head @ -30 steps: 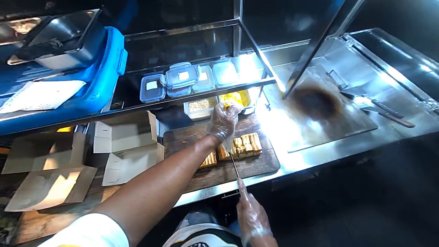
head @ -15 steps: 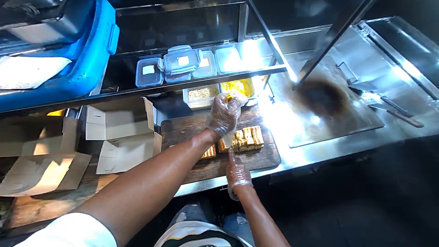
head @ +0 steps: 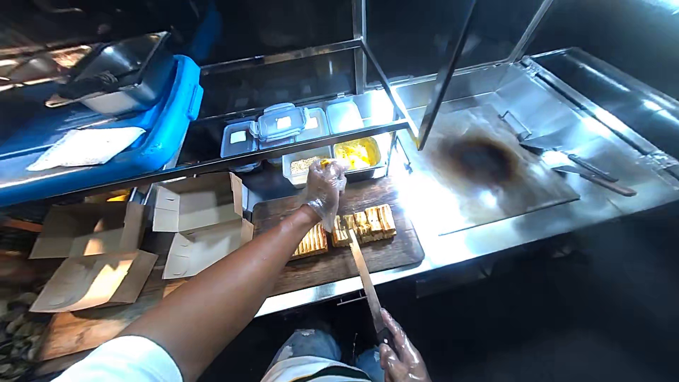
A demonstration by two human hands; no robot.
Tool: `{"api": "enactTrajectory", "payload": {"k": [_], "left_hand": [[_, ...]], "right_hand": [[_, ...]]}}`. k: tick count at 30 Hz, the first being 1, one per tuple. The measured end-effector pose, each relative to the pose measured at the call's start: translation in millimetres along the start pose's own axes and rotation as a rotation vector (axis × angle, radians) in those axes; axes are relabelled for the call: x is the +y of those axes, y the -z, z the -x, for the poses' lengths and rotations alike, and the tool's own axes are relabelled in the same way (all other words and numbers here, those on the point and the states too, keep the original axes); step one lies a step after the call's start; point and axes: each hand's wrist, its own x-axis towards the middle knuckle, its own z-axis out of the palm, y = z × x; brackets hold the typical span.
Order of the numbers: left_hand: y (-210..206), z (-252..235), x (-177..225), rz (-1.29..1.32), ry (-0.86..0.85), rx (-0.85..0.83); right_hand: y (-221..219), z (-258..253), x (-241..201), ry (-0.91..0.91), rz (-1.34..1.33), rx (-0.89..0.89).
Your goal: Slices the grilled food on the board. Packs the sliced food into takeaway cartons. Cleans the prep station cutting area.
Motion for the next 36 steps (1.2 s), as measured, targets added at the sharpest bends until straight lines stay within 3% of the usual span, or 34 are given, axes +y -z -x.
{"api": "enactTrajectory", "payload": {"k": [3,6,8,11,17,22,24,28,36], "left_hand": [[-5.3,-0.8,40.7,-0.041,0.074,-0.148],[-17.0,18.5,118.2,0.097,-0.168,-0.263],[-4.6,33.0,147.2,0.138,-0.272,-0.294],[36.1,42.2,123.1,0.097,-0.243,-0.247],[78.7,37.7,73.2,0.087,-0.117,-0.125],[95.3,34.6,64.0,0.107,-0.059,-0.082],[99.0,35.8,67.1,0.148,-0.055,-0.06],[103.5,39.0,79.4,0.207,-0.072,-0.054],[106.2,31.4,49.9,0.093,-0.034,0.006]], "right_hand": [[3.2,-4.8,4.9,-0.017,0.06,-0.001],[9.0,11.4,-0.5,0.277,0.572,0.032],[-4.6,25.9,-6.4,0.414,0.814,0.121],[-42.4,32.6,-27.6,0.307,1.045,0.115],[-123.8,18.2,-57.7,0.078,1.077,0.134],[-193.1,-52.2,-83.9,-0.115,1.139,0.198],[-203.4,-73.6,-89.8,-0.19,1.146,0.196],[-204.0,-67.6,-83.1,-0.166,1.188,0.246],[-212.3,-81.5,-92.2,-0.218,1.2,0.199]]}}
